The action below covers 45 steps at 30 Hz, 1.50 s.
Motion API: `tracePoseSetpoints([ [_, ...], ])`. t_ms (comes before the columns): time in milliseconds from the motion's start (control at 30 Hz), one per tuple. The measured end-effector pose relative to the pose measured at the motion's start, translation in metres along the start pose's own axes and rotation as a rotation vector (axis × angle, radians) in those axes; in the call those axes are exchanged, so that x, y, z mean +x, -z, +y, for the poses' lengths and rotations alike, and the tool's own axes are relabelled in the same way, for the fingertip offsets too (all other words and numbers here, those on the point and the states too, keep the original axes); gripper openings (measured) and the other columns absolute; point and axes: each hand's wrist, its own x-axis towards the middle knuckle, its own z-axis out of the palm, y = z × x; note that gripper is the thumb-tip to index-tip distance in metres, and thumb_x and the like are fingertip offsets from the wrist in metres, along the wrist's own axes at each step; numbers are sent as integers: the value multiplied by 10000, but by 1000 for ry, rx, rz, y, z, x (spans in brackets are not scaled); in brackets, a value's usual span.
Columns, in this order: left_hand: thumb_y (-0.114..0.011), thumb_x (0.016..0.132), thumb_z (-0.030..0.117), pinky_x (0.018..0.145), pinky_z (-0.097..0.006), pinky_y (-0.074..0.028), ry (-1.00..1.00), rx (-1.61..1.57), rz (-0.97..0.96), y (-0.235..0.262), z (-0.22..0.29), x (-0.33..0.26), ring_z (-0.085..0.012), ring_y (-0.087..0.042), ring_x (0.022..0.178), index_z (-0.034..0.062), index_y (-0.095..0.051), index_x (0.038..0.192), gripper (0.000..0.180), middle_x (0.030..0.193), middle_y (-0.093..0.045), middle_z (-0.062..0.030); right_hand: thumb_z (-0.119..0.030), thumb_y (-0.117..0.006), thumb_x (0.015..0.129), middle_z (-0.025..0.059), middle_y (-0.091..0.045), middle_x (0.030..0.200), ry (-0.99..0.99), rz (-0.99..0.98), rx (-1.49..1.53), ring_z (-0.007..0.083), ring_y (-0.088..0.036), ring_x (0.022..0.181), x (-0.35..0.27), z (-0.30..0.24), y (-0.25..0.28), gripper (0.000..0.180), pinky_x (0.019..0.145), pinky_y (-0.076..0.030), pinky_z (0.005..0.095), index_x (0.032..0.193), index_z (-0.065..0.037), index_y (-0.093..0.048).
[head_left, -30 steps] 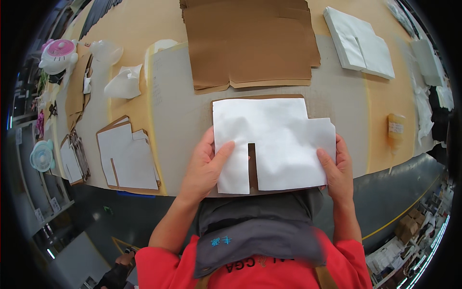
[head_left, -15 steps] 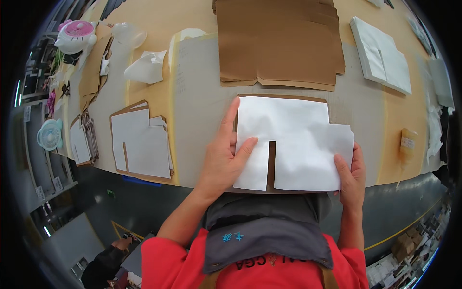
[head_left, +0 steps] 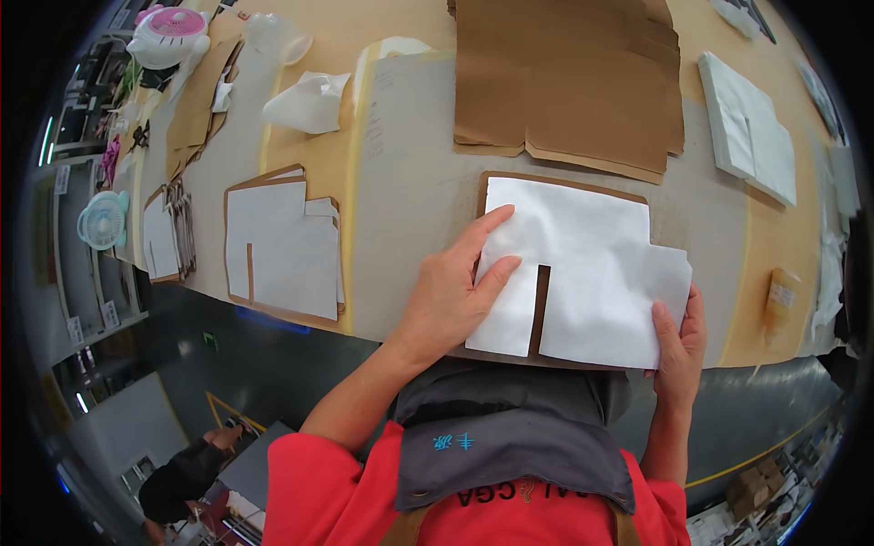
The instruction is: The person applies glue from a squeeze bottle onto a brown cardboard piece and then places a white paper insert on top, pressing it down to adhere. They repeat this process with multiple cardboard and paper pieces on a workbench.
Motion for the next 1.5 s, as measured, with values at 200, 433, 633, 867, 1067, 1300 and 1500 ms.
tracePoseSetpoints([
  [200, -653, 965, 82, 745, -214, -496, 14, 12, 12, -1, -3, 0, -42, -572, 833, 38, -515, 1426, 483, 992, -662, -18, -111, -591, 979, 58, -626, 1124, -7, 8, -13, 30, -592, 744, 0, -4, -2, 392, 478, -443, 172, 1337, 11, -490],
  [433, -668, 952, 79, 636, -180, -438, -7, 91, 20, 2, 1, -3, -12, -487, 686, 34, -520, 1420, 493, 792, -537, 40, -120, -591, 981, 54, -633, 1086, -1, -5, 10, 27, -584, 666, -1, -3, -2, 393, 408, -408, 182, 1337, 9, -487],
  [633, -698, 927, 87, 561, -187, -384, -22, 140, 32, 4, 4, -5, -11, -407, 606, 53, -536, 1414, 515, 725, -471, 51, -136, -592, 986, 55, -633, 1078, -8, -6, 14, 25, -580, 626, -2, -3, -4, 399, 374, -392, 183, 1344, 3, -482],
  [867, -729, 905, 94, 499, -189, -388, -14, 124, 34, 4, 0, -8, -5, -445, 584, 81, -525, 1431, 564, 741, -491, 39, -136, -597, 984, 47, -643, 1037, -26, -15, 1, 27, -575, 605, -1, 1, -3, 404, 370, -379, 182, 1350, -6, -484],
  [1067, -736, 889, 77, 468, -171, -488, 225, -50, -84, 14, 12, -23, -6, -542, 638, 122, -494, 1461, 623, 815, -509, 21, -151, -676, 926, 54, -663, 1014, -67, -33, -14, 24, -580, 584, -2, -3, -3, 483, 358, -367, 179, 1353, -9, -500],
  [1300, -731, 887, 64, 446, -163, -451, 260, -99, -68, 16, 10, -27, 6, -515, 606, 108, -534, 1410, 561, 791, -516, 23, -171, -735, 870, 82, -672, 993, -257, -87, 80, 28, -579, 536, 1, -11, -1, 597, 321, -345, 177, 1375, 15, -478],
  [1500, -746, 878, 63, 487, -169, -421, 180, 28, -34, 13, 3, -30, 0, -506, 592, 78, -598, 1286, 434, 757, -553, 22, -185, -745, 864, 71, -668, 1029, -171, -62, -68, 38, -608, 618, -2, -7, -1, 612, 343, -358, 180, 1379, -10, -467],
])
